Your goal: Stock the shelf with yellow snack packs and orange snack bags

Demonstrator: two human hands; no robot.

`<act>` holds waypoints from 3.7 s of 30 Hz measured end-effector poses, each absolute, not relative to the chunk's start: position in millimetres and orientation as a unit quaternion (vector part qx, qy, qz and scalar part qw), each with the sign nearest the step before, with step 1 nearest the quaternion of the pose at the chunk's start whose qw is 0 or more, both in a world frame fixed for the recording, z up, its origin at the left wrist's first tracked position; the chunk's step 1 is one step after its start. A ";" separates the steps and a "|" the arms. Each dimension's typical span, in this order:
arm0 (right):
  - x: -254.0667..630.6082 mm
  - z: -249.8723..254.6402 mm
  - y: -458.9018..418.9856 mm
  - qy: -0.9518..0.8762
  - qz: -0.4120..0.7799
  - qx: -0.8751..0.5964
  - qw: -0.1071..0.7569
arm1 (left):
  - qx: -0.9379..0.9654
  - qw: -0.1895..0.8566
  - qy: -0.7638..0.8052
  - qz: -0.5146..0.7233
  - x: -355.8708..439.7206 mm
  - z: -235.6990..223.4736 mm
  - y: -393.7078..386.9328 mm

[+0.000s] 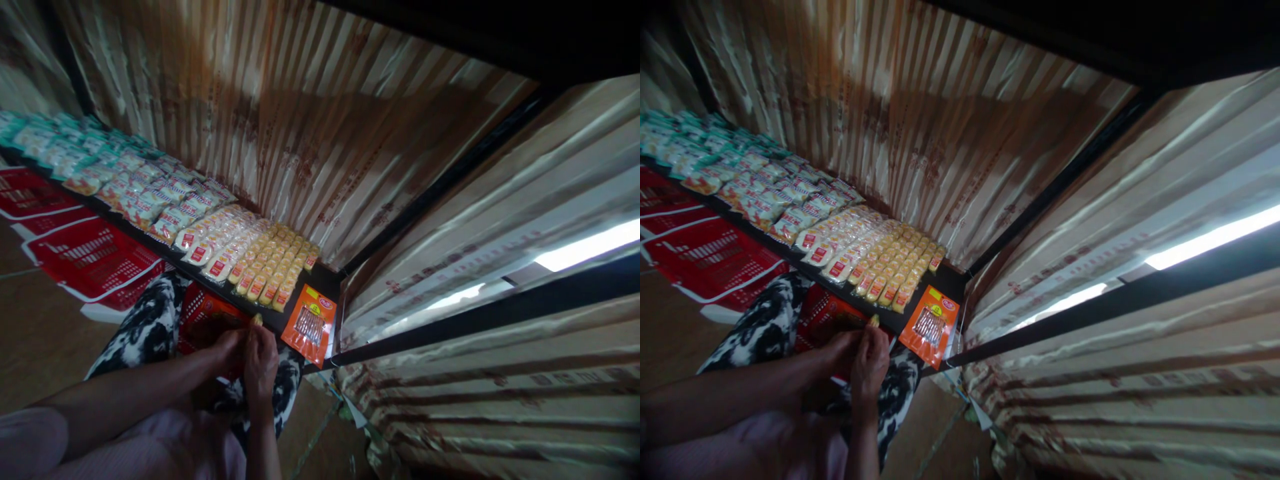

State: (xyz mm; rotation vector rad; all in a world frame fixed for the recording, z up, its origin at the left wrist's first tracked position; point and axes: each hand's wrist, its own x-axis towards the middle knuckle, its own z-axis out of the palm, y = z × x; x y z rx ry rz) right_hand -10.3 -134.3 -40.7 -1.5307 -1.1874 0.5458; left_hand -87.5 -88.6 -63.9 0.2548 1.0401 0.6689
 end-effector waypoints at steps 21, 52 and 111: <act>-5.5 -75.5 -140.7 -0.497 0.215 -0.669 0.509 | 0.199 0.740 0.552 0.328 -107.8 -53.2 -92.9; -3.8 -58.7 -145.4 -0.365 0.396 -0.650 0.536 | 0.462 0.591 0.580 0.317 -105.4 -44.7 -94.4; 49.7 -27.9 -144.8 -0.323 0.407 -0.579 0.628 | 0.582 0.542 0.506 0.335 -49.2 -21.4 -86.9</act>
